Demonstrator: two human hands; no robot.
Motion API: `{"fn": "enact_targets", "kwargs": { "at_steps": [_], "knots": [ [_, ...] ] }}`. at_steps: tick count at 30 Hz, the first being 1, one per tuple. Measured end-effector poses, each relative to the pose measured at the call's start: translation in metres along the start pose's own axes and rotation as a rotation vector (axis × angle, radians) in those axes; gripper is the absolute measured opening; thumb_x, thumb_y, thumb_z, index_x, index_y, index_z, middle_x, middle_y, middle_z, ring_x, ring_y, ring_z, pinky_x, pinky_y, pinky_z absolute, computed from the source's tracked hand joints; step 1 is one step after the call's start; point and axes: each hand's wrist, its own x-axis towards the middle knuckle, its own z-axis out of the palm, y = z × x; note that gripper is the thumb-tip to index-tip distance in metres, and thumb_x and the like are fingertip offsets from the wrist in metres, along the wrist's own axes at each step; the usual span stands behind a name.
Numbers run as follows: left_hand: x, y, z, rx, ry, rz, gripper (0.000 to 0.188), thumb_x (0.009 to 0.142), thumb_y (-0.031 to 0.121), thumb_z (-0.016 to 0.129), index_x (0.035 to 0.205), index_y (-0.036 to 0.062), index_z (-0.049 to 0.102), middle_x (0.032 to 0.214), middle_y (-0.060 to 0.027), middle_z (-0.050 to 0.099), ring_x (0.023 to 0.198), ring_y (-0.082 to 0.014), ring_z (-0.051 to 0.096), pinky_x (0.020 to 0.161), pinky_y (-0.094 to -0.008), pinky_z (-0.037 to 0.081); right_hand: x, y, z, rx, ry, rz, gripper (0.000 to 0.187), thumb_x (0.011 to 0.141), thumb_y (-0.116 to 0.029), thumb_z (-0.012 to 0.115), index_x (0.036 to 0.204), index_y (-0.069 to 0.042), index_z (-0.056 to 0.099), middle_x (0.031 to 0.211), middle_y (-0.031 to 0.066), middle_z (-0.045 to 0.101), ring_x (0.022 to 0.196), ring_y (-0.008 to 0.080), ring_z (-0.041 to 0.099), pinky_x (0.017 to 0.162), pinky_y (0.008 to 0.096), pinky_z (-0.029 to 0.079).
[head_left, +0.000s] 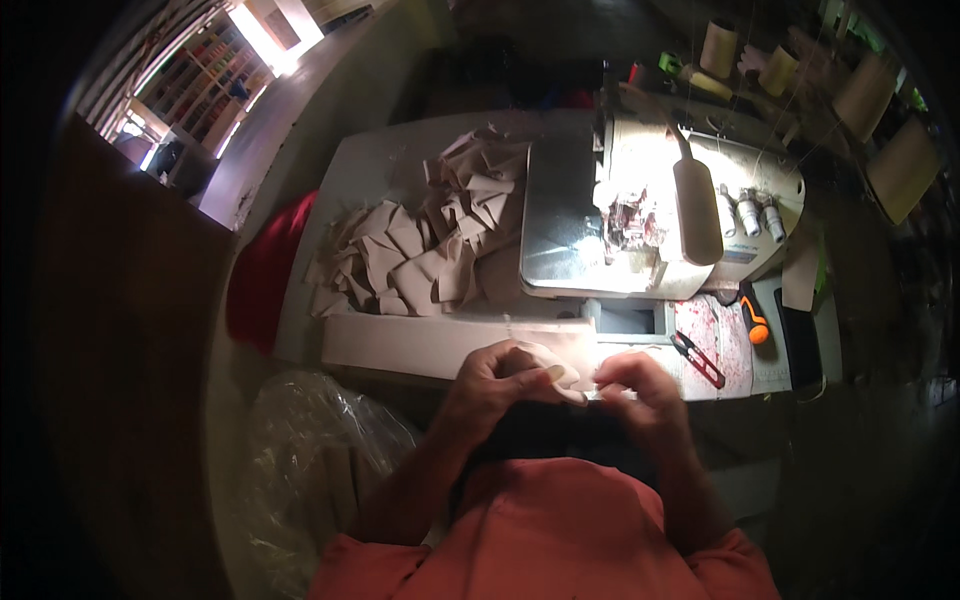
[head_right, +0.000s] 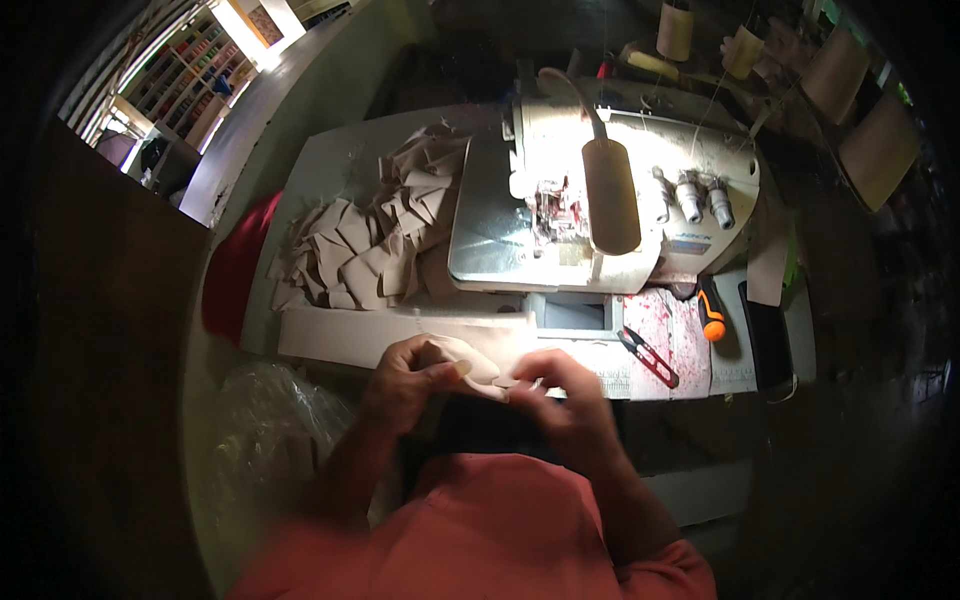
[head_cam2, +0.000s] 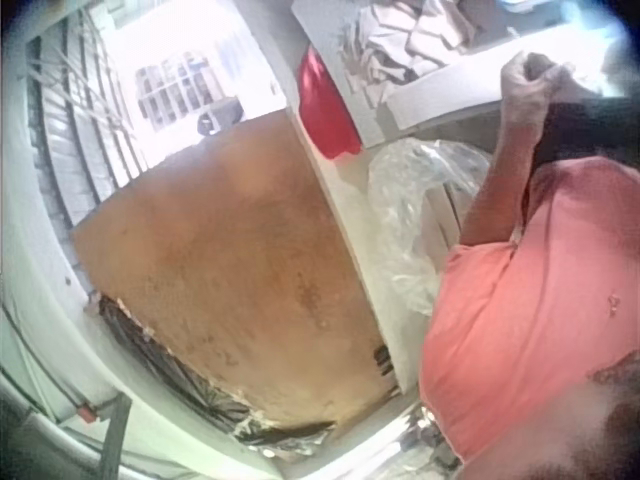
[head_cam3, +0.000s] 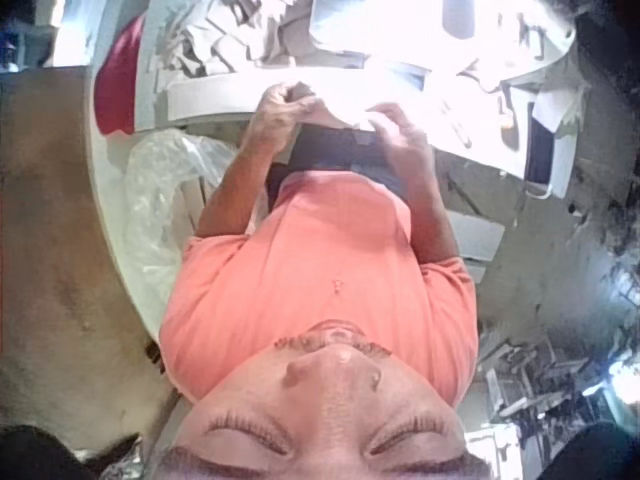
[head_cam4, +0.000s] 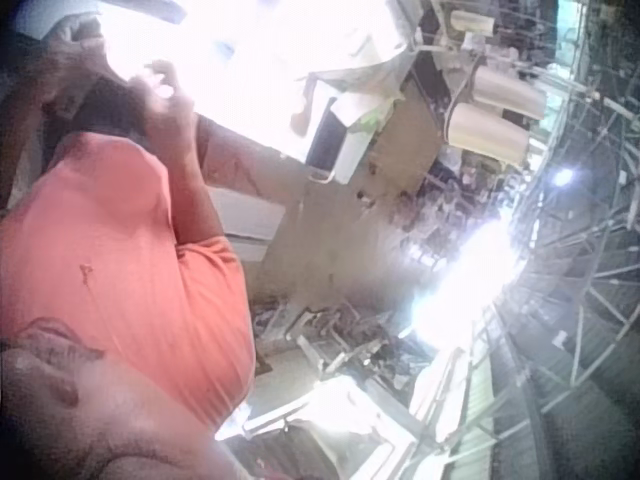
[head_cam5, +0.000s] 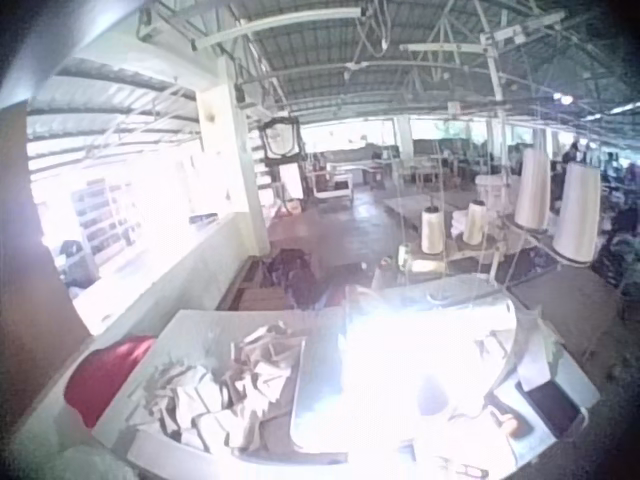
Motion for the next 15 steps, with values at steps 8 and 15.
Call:
{"fn": "enact_targets", "kwargs": {
  "at_steps": [8, 15],
  "knots": [
    [-0.006, -0.007, -0.008, -0.164, -0.135, -0.011, 0.021, 0.079, 0.014, 0.060, 0.070, 0.0063, 0.043, 0.069, 0.0000, 0.050, 0.063, -0.0046, 0.047, 0.056, -0.0178, 0.042, -0.003, 0.002, -0.002, 0.279, -0.002, 0.295, 0.007, 0.080, -0.007, 0.055, 0.080, 0.000, 0.053, 0.072, 0.0018, 0.055, 0.064, 0.0059, 0.049, 0.058, 0.0209, 0.040],
    [-0.010, -0.003, -0.009, -0.424, 0.120, -0.052, 0.015, 0.083, 0.011, 0.052, 0.090, 0.0079, 0.040, 0.078, -0.0042, 0.049, 0.065, -0.0081, 0.050, 0.057, -0.0204, 0.045, -0.005, 0.029, -0.007, 0.709, 0.146, 0.349, 0.009, 0.083, -0.010, 0.051, 0.086, -0.001, 0.051, 0.079, 0.0043, 0.056, 0.067, 0.0076, 0.051, 0.065, 0.0210, 0.043]
  ]
}}
